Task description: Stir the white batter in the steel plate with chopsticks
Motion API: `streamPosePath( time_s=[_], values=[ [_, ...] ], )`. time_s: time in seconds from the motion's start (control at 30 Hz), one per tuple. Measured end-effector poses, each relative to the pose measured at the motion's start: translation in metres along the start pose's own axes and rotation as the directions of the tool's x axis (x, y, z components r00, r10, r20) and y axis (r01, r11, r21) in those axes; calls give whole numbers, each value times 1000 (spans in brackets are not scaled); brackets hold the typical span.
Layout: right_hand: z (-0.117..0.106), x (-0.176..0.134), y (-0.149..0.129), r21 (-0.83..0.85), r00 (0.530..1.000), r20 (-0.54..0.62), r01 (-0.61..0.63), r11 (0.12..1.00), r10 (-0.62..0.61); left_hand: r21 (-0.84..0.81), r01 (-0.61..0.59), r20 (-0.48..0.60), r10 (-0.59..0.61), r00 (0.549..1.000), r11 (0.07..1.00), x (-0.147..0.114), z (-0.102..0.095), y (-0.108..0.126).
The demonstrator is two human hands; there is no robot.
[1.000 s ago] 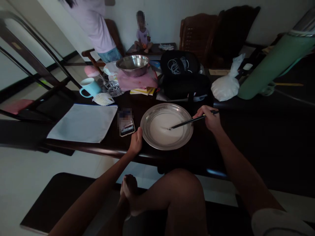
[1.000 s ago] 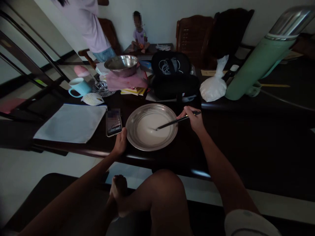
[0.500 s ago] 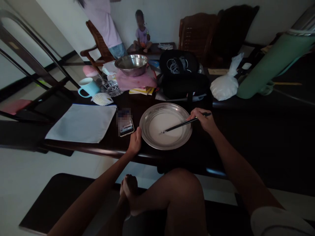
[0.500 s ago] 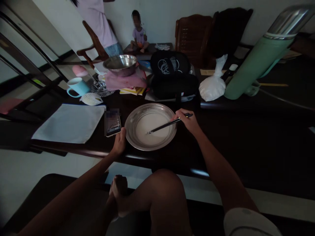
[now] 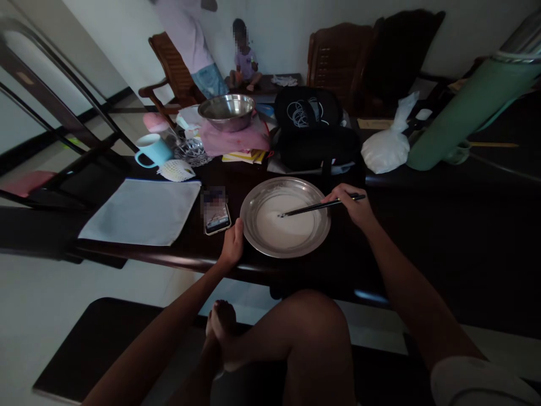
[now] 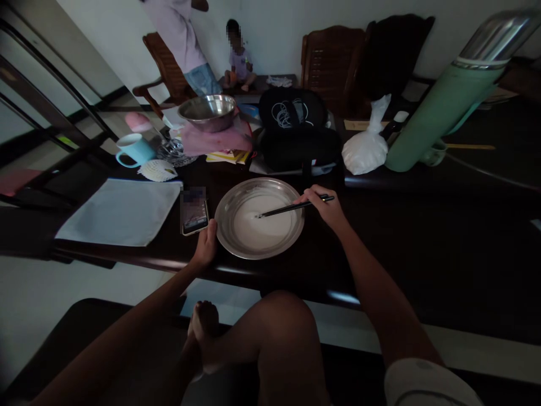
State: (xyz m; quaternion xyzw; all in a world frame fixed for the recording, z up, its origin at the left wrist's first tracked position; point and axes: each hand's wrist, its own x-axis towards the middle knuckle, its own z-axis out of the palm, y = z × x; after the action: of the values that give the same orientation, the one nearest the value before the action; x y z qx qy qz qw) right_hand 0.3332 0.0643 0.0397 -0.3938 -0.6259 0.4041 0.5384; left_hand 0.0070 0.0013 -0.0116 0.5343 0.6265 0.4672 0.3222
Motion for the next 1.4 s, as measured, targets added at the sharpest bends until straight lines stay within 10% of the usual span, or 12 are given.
streamPosePath(
  time_s=[1.4],
  values=[
    [-1,1,-1,-14,999,-13,-33,999,32,22,26,22,-26,999,999,-1,-1,4]
  ],
)
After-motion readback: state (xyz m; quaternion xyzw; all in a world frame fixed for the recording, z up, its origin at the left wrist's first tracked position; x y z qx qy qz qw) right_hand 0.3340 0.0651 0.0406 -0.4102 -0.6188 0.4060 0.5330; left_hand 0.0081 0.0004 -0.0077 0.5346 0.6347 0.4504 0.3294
